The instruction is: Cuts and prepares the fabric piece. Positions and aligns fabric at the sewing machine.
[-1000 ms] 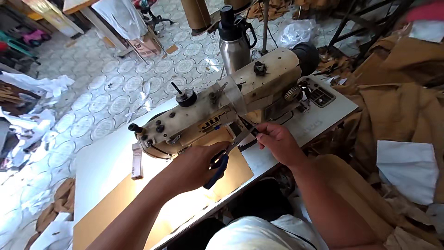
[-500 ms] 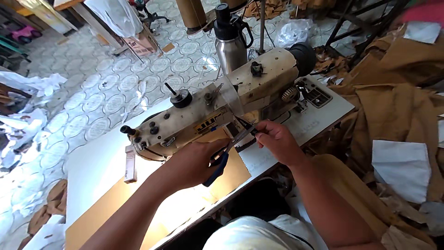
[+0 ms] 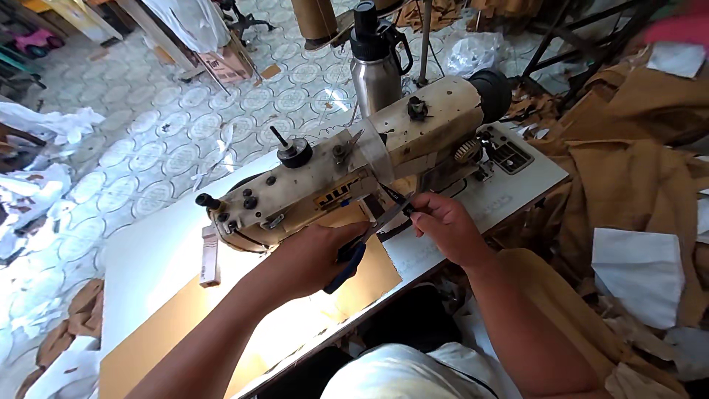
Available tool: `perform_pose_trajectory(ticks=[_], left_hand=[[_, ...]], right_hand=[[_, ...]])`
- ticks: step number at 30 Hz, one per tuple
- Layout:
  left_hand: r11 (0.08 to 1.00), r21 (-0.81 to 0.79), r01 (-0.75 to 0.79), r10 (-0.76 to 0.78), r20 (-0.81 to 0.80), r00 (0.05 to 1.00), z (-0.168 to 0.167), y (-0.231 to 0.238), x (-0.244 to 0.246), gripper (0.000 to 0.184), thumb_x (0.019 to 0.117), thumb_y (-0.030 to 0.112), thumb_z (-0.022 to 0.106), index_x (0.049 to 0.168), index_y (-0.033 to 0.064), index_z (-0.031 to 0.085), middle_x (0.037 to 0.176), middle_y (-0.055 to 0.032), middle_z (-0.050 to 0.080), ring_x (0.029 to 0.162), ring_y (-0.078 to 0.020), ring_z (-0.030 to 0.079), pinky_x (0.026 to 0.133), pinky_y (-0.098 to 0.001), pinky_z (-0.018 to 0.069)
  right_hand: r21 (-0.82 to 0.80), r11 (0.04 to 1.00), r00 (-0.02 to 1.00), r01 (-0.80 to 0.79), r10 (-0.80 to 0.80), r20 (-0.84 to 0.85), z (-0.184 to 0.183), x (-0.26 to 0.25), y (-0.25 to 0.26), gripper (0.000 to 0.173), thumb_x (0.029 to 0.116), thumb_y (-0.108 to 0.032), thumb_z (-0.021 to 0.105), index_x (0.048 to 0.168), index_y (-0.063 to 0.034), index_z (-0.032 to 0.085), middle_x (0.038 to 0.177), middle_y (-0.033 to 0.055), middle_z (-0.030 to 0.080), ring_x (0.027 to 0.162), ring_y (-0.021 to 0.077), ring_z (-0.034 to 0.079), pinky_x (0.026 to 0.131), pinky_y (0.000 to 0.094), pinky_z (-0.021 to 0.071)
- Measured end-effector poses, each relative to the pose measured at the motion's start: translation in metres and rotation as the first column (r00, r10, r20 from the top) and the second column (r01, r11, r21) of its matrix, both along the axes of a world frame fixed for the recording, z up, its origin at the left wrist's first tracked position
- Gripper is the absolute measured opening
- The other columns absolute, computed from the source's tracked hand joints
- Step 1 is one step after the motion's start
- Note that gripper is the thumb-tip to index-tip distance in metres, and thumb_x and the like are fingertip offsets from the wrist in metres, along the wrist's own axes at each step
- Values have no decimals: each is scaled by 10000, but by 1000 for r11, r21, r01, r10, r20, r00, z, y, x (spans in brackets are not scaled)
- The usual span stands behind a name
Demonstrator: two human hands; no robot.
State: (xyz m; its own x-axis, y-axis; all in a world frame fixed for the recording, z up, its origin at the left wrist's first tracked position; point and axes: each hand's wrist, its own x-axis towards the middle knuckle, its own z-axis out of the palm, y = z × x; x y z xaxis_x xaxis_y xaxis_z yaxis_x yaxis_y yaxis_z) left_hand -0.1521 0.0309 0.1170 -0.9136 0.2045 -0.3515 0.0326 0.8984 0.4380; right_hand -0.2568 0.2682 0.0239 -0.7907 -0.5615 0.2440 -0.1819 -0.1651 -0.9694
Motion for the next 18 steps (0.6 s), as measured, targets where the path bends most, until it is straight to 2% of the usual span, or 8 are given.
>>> perform_pose_trajectory(ticks=[2,5,8,10,15,16,18], left_hand=[[999,28,-26,26,-3,1000,-3,-1,3,431,1014,297,634,1439,249,574,996,25,739,820,-71,701,777,-328,606],[995,73,-73,71,27,997,-20,3,8,458,1005,335,635,1445,227,567,1009,14,747,837,-98,721,799,-360,621],[994,-81,-77,84,90,992,-40,26,0,537,1020,420,609,1510,225,509,1099,-108,737,967,-299,715,874,-554,556],[985,-162,-52,66,82,994,-59,47,-13,520,1038,397,558,1518,205,503,1154,-169,724,1049,-386,700,895,-612,530],[998,-53,17,-25,-158,987,-113,82,-46,395,1072,271,515,1429,117,587,1395,-157,619,1311,-355,583,1065,-548,492],[999,-24,35,-39,-200,979,-114,83,-45,377,1050,192,540,1412,104,599,1402,-172,605,1327,-363,565,1074,-551,486],[996,78,30,-16,-179,984,-99,79,-28,375,1011,122,566,1382,109,619,1354,-161,633,1283,-349,594,1042,-557,503]], right_hand=[[-1,1000,1000,-6,6,10,-3,-1,2,173,973,-58,555,1084,-38,686,800,6,677,642,63,616,602,215,543],[48,999,998,4,-6,55,-14,0,16,172,984,-77,576,1104,-33,690,815,7,688,685,76,646,659,238,573],[130,989,982,71,-92,163,-32,12,41,140,987,-99,594,1065,-30,688,818,-2,685,734,84,660,725,272,583],[183,976,954,119,-164,253,-42,30,55,126,997,-95,594,1057,-20,676,852,3,696,774,87,679,762,276,594],[229,964,932,139,-205,300,-59,75,70,135,978,-59,578,1055,-3,675,923,32,733,830,120,710,784,290,612],[234,963,938,131,-197,284,-60,81,68,129,970,-50,585,1050,-7,676,935,32,742,836,120,719,783,290,619],[226,969,955,96,-154,255,-64,93,59,125,950,-42,611,1048,-14,683,943,30,753,839,122,730,779,291,627]])
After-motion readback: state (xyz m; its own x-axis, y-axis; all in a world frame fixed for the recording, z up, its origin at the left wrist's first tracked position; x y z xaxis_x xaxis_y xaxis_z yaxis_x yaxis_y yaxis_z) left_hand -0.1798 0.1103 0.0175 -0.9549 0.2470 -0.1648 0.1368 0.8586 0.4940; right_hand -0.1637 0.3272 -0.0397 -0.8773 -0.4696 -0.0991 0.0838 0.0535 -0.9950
